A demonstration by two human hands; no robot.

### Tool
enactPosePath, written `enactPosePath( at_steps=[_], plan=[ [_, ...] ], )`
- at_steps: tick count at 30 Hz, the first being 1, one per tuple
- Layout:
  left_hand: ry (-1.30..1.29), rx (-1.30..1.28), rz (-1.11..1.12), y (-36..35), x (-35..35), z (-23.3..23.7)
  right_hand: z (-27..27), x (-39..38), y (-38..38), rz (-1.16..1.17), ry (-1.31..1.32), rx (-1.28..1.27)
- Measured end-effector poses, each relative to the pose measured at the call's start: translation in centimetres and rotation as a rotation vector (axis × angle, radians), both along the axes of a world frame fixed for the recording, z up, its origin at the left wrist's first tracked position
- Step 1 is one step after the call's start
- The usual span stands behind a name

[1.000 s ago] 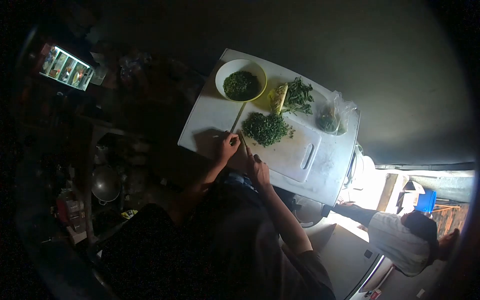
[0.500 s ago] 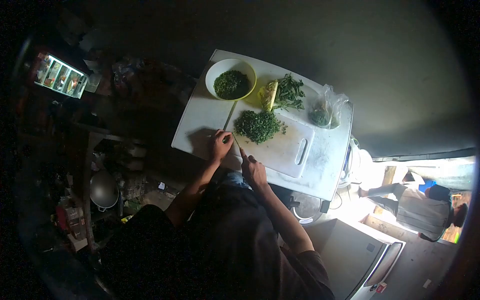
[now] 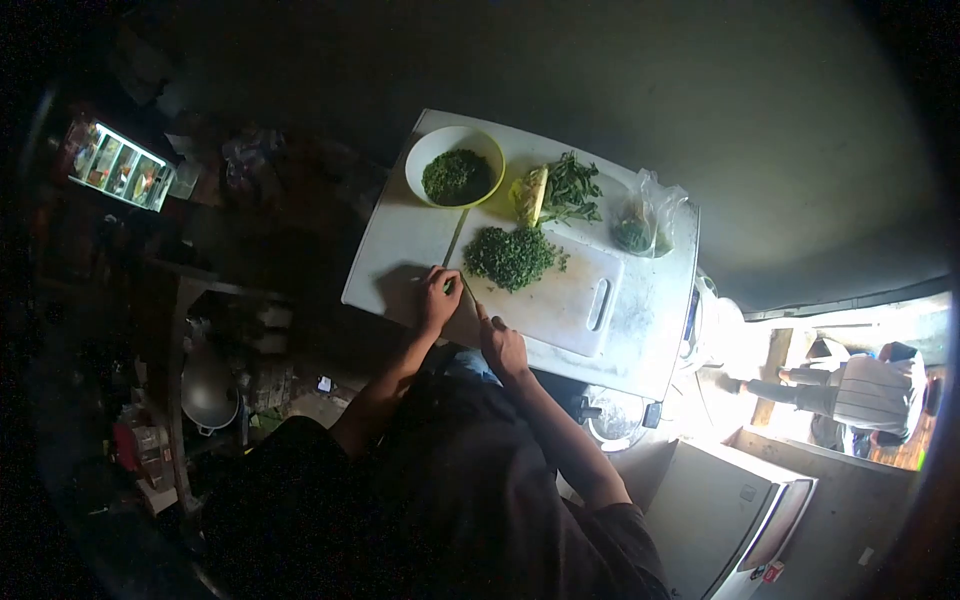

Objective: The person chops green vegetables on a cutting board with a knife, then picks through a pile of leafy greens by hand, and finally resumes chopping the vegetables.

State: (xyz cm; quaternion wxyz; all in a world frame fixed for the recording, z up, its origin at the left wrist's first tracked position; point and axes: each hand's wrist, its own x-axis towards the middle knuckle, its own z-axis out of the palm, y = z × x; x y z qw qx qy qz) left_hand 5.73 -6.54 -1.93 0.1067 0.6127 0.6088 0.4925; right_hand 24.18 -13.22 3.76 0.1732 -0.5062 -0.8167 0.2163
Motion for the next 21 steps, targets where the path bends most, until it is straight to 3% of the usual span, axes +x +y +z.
enactPosePath(
  at_steps=[5,11,13,21],
  plan=[
    [0.018,0.047,-0.016,-0.1,0.0,0.7,-0.6,-0.7,0.8,-0.040,0.037,0.077],
    [0.060,0.010,-0.025,-0.4,-0.1,1.5,0.8,0.2,0.9,-0.126,0.050,-0.054],
    [0.207,0.012,-0.035,-0.6,-0.6,2.9,0.1,0.5,1.1,-0.118,-0.022,0.009],
    [0.206,-0.028,-0.153,1.4,-2.1,3.9,0.4,-0.5,1.3,-0.227,-0.011,0.003]
  ],
)
